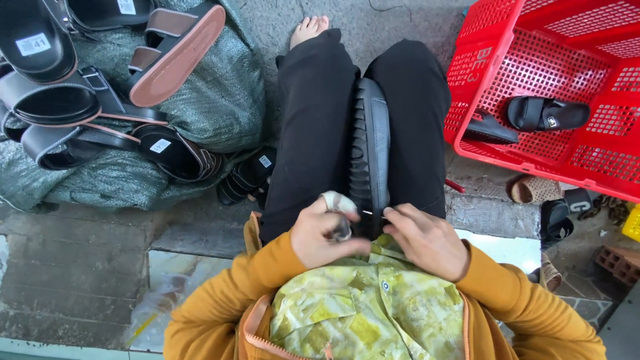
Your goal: Hand-stitching the sole of a black sandal to repair it.
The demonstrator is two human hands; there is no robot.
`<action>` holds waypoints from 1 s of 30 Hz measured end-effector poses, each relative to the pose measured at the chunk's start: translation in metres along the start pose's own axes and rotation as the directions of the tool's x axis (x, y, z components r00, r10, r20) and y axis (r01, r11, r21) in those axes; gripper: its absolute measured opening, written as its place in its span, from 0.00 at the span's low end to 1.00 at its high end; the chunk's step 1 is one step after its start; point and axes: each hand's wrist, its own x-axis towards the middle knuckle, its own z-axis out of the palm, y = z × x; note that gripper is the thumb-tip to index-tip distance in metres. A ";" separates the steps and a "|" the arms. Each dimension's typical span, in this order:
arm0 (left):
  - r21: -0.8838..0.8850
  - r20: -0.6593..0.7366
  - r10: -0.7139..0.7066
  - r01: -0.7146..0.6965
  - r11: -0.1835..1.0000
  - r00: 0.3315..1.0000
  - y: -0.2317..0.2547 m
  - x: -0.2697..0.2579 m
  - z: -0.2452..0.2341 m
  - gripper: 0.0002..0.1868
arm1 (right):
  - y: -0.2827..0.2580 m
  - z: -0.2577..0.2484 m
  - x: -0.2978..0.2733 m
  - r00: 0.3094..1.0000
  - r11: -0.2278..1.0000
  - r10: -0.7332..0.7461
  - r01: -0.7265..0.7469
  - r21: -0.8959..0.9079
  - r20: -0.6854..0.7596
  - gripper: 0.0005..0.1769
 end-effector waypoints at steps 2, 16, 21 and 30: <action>-0.792 0.464 -0.314 0.547 0.272 0.828 0.012 0.004 -0.013 0.06 | 0.003 0.001 -0.006 0.998 0.985 0.062 -0.061 0.160 -0.003 0.16; -0.052 0.249 0.186 -0.179 0.983 0.950 0.020 0.033 -0.005 0.16 | -0.002 -0.072 -0.004 0.948 0.959 0.011 0.080 -0.273 0.318 0.26; -0.061 0.215 0.521 -0.521 0.851 0.826 0.000 0.021 -0.010 0.08 | -0.012 -0.049 0.009 0.987 0.994 0.005 0.013 -0.111 0.163 0.19; -0.028 0.115 0.586 -0.587 0.809 0.802 -0.003 0.021 -0.007 0.08 | 0.034 -0.107 -0.029 0.910 0.892 0.306 -0.377 -0.251 -0.280 0.12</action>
